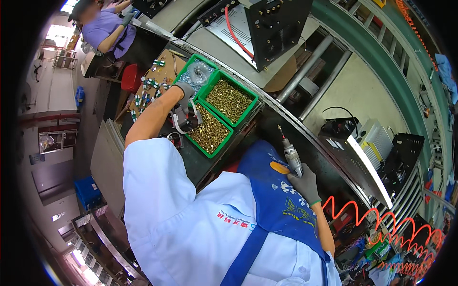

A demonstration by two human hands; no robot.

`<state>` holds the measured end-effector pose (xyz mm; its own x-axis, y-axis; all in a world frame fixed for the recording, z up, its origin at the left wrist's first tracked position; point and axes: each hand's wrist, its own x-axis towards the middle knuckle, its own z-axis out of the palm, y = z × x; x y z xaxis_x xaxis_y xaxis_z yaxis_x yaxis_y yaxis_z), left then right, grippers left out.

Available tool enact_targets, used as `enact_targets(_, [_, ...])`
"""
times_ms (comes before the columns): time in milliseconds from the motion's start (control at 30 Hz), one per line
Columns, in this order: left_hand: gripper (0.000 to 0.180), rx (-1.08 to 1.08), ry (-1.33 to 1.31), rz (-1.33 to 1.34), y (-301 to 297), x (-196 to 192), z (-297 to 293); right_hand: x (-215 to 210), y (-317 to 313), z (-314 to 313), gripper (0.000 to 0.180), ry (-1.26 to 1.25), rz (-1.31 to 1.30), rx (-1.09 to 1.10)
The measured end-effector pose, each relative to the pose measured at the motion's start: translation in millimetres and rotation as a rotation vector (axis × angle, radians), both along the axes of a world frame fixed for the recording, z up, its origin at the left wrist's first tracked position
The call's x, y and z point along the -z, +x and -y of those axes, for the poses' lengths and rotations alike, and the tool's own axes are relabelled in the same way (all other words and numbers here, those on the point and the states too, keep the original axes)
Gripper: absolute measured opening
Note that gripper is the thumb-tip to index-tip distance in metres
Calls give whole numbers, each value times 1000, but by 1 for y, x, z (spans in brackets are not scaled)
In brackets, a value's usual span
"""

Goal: The person assembles an electronic device on a workbench, using a pneumatic screwdriver to secure a metal casing and connecting internal wires. They handle screws, a metal enclosure, and a blue wire, performing precise mechanical assembly steps.

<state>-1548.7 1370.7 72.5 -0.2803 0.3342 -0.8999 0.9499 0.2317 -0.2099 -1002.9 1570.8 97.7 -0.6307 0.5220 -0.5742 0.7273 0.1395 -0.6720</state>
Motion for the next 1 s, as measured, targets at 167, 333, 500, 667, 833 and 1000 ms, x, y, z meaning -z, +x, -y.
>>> enact_targets(167, [83,84,88,-236,19,-3,11,-4,18,-10,43,-15,-29,25])
enact_targets(333, [19,97,223,-485,49,21,23,4,37,-21,46,-54,-66,30])
enact_targets(500, [26,2,185,-463,84,13,10,10,50,-32,46,-4,-60,-6])
enact_targets(667, [71,199,62,-501,133,-33,1,7,62,-41,45,-26,-48,-38])
enact_targets(833, [72,355,348,-526,122,-8,58,17,70,-43,45,5,-46,-85])
enact_targets(1000, [51,182,403,-553,132,-9,82,11,66,-42,45,-5,-66,-36])
